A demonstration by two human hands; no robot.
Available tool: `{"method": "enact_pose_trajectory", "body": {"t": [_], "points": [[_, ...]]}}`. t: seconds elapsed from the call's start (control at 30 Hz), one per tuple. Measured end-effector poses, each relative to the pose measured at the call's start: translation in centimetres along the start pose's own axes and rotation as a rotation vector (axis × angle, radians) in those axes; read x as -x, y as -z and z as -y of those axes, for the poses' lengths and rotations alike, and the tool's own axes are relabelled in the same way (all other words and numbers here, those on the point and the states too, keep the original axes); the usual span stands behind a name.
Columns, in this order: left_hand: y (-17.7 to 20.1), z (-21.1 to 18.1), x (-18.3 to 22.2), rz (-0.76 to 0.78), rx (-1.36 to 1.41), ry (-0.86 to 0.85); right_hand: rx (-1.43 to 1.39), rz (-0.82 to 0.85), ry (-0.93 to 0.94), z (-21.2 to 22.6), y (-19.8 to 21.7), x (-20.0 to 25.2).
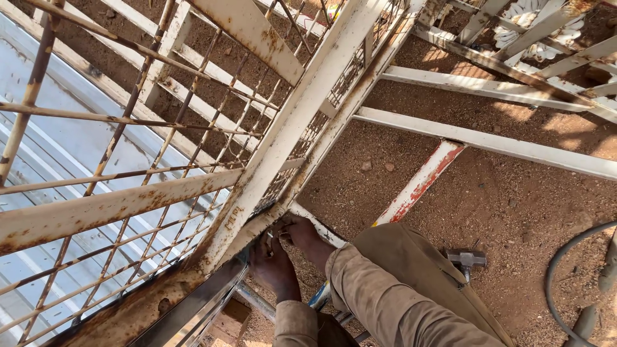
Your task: The recorder grinds a metal component with an angle grinder and then fits a metal sheet into a frame structure.
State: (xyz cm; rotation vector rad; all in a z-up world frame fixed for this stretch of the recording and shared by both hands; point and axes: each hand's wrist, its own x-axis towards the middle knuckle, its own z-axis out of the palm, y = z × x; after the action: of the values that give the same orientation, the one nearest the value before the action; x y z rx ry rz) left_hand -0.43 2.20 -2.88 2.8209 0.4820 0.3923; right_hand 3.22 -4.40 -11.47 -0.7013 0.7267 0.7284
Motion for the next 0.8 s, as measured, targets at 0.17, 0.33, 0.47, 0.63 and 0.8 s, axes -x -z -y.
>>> {"method": "enact_pose_trajectory", "body": {"t": [0.17, 0.33, 0.47, 0.63, 0.8], "points": [[0.6, -0.8, -0.4, -0.011, -0.057, -0.036, 0.039, 0.006, 0.017, -0.5, 0.1, -0.8], [0.5, -0.7, -0.4, 0.034, -0.037, 0.0, 0.12, -0.004, 0.033, 0.5, -0.1, 0.3], [0.4, -0.5, -0.2, 0.014, -0.076, -0.016, 0.169, -0.002, 0.031, 1.0, -0.3, 0.8], [-0.3, 0.4, -0.2, -0.026, -0.103, -0.052, 0.172, 0.012, 0.06, 0.3, 0.0, -0.4], [-0.8, 1.8, 0.1, 0.033, -0.135, -0.053, 0.155, 0.028, 0.082, 0.2, -0.1, 0.0]]}}
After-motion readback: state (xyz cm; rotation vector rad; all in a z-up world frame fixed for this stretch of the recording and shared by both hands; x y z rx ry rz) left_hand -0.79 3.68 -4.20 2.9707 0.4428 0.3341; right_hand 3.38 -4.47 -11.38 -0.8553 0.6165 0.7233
